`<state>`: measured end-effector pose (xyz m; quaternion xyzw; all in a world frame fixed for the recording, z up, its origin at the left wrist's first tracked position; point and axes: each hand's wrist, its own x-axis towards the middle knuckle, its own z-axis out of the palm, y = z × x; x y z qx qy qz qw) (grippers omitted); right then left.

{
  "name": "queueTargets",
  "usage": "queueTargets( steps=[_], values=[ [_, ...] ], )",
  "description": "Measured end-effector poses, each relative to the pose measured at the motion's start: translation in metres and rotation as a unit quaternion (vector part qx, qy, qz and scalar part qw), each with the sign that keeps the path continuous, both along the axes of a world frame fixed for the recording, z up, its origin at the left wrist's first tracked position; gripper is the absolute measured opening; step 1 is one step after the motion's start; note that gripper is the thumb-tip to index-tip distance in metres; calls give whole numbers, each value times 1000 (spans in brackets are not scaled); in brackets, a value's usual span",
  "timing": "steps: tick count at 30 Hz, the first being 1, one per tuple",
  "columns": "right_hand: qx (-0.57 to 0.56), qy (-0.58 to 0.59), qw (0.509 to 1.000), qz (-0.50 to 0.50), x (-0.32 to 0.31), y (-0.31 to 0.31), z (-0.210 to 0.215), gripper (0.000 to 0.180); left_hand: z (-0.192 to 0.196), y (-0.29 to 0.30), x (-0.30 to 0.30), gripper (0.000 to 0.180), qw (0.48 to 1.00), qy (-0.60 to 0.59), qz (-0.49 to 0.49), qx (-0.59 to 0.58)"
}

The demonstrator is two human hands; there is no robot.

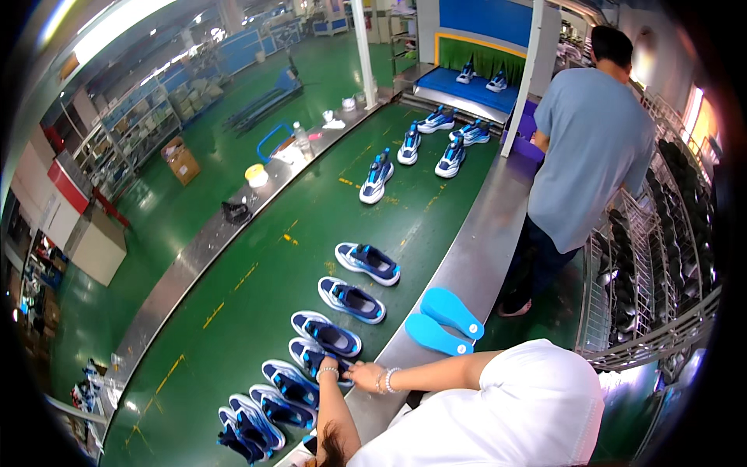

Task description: The person matches blue insoles with blue and white sneakers on a conveyor belt, then walks to a storage rack to place the paired items on a shelf.

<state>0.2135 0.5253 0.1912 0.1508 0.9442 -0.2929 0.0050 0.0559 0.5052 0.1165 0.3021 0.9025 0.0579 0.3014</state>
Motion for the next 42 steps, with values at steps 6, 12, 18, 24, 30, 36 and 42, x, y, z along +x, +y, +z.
queueTargets(
  steps=[6,12,18,24,30,36,42],
  values=[
    [5,-76,997,30,-2,-1,17,30,-13,-4,2,22,994,45,-58,-80],
    [-143,-86,981,95,6,20,10,52,10,-21,7,21,955,81,-244,-146],
    [-114,9,971,-209,98,84,13,56,28,-19,19,28,962,-39,-263,-57],
    [75,-176,890,-413,175,121,26,68,-31,-26,-10,43,919,46,-343,-187],
    [62,-171,882,-436,218,140,-7,77,37,5,28,28,943,43,-303,-133],
    [-2,-224,889,-399,228,153,6,80,93,26,66,25,964,195,-152,102],
    [57,-254,877,-405,233,156,19,80,86,30,84,27,983,38,-140,113]
  ],
)
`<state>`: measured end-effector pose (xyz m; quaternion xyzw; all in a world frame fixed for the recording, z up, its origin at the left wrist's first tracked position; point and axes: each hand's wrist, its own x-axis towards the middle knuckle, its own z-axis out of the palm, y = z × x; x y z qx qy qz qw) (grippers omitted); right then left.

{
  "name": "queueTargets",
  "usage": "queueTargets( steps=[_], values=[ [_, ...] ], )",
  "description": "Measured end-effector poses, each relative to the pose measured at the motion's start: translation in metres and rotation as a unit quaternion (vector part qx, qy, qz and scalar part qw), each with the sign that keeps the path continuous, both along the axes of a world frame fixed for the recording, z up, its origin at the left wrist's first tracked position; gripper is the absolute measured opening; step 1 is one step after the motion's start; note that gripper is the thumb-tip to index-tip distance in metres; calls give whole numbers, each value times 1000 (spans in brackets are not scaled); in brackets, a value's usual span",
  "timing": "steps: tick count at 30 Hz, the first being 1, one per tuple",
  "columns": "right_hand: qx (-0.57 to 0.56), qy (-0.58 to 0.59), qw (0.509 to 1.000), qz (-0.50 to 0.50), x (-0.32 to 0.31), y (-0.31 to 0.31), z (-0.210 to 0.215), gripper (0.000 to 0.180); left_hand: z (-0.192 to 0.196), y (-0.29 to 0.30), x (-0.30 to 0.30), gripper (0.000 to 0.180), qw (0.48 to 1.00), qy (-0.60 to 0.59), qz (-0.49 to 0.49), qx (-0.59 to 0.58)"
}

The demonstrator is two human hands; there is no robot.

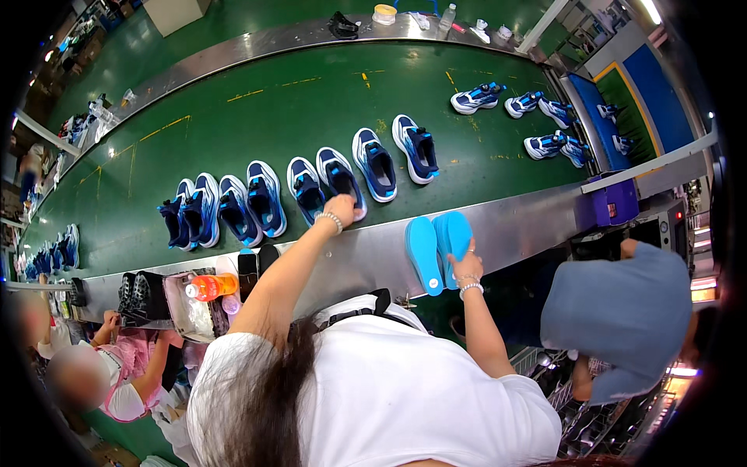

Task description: The person matches blue insoles with blue and white sneakers on a conveyor belt, then walks to a storage rack to place the paired items on a shelf.

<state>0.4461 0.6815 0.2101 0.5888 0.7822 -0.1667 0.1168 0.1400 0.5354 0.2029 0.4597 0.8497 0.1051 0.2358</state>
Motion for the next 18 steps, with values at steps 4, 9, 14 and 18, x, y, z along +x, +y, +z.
queueTargets(
  steps=[4,9,14,18],
  values=[
    [58,143,988,-6,-5,3,23,67,-5,-20,26,42,925,-20,174,338],
    [-196,327,919,97,-81,-7,41,36,-45,1,3,69,905,-32,272,325],
    [-484,280,823,101,-173,-17,41,23,-53,4,-31,38,929,-56,271,246],
    [-397,258,861,185,-219,-12,8,23,-25,8,-40,30,963,-47,230,129]
  ],
)
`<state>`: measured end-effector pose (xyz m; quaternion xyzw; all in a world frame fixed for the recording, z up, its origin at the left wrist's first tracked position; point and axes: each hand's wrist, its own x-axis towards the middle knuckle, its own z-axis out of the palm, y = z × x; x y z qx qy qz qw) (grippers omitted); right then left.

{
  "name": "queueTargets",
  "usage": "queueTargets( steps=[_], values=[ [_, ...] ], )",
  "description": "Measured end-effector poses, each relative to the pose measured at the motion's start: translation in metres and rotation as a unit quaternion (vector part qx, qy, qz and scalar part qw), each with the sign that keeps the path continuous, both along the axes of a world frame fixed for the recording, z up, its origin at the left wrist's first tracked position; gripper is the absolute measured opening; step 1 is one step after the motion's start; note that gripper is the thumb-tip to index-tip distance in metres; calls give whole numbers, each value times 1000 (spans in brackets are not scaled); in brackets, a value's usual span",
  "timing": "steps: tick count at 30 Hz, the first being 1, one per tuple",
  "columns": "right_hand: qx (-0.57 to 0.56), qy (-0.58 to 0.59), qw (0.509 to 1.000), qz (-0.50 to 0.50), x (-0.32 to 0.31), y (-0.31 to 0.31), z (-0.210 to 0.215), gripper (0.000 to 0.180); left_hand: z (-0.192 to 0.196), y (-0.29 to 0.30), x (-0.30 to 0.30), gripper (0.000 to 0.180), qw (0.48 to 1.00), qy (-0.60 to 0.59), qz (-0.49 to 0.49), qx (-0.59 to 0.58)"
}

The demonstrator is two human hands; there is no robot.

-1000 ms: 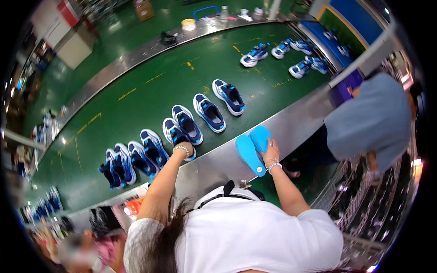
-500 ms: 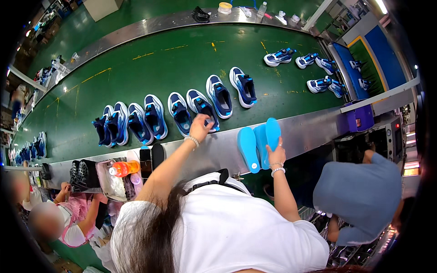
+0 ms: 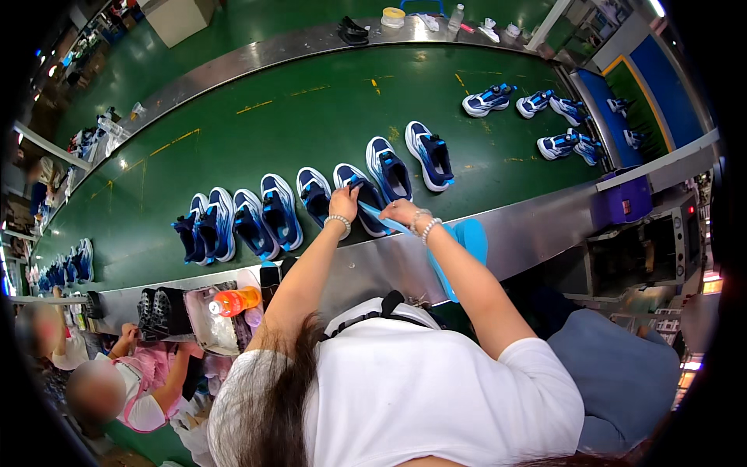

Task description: The person matches blue insoles with blue and white sneakers on a conveyor belt, then walks to a storage rack to place the paired items on a shelf.

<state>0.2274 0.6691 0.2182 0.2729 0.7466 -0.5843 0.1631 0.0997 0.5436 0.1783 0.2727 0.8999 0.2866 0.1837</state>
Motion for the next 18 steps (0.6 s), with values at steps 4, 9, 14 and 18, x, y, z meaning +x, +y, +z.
queueTargets(
  steps=[4,9,14,18],
  values=[
    [285,-7,956,68,-33,-24,-6,23,8,-6,-4,31,1000,0,-9,22],
    [454,27,889,62,-53,-63,-30,18,-21,-25,-2,35,997,23,-54,47],
    [324,-52,943,-59,-78,-63,-75,22,-4,-21,10,39,996,7,-55,66],
    [345,126,928,-58,-86,-66,-108,27,-5,-30,13,34,997,36,-39,50]
  ],
)
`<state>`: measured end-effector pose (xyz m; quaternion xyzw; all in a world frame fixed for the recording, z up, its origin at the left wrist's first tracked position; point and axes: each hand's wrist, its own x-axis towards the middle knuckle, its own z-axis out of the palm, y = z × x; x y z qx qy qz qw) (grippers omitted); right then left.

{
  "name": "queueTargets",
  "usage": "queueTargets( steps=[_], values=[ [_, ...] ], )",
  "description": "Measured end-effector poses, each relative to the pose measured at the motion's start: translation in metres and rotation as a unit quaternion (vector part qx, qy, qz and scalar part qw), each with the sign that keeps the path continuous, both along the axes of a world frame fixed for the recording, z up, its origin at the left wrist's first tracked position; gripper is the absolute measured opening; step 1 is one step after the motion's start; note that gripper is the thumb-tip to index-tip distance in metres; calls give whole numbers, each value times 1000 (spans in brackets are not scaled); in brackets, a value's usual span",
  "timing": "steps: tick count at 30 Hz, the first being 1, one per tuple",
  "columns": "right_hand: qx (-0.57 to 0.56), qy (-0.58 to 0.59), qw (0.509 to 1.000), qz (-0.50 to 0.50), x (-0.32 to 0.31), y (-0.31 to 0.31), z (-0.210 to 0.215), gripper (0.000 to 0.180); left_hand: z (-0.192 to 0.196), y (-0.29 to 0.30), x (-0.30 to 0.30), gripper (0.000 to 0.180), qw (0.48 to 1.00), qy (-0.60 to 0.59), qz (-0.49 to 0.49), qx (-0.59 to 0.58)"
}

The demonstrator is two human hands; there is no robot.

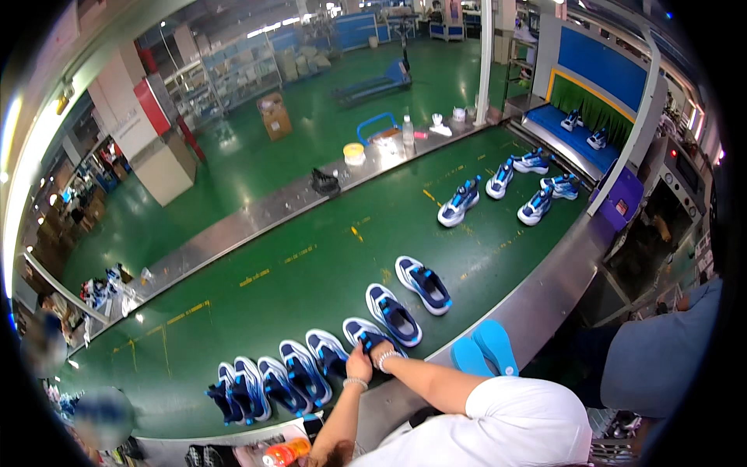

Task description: The person matches blue insoles with blue and white sneakers on a conveyor belt, then walks to a storage rack to place the paired items on a shelf.

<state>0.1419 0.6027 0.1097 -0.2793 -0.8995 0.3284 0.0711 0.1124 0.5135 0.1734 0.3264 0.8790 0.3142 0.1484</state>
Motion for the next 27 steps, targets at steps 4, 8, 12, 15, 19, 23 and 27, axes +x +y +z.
queueTargets(
  steps=[4,8,12,15,19,23,27],
  values=[
    [9,-77,995,66,10,-1,33,29,-1,-1,4,34,999,15,9,-39],
    [-71,-159,983,50,13,7,-6,28,4,22,11,35,996,55,11,-70],
    [0,24,997,79,76,-4,64,26,-7,4,14,33,973,200,10,116],
    [77,6,995,56,123,-6,76,32,20,3,49,26,977,112,45,175],
    [23,-19,998,53,148,-8,67,35,0,35,56,33,1000,13,-1,3],
    [6,-27,993,117,134,-2,79,34,-55,69,-3,26,973,-1,-37,-230],
    [44,-91,986,130,118,-5,84,28,-80,77,-19,26,944,-19,-68,-323]
  ],
)
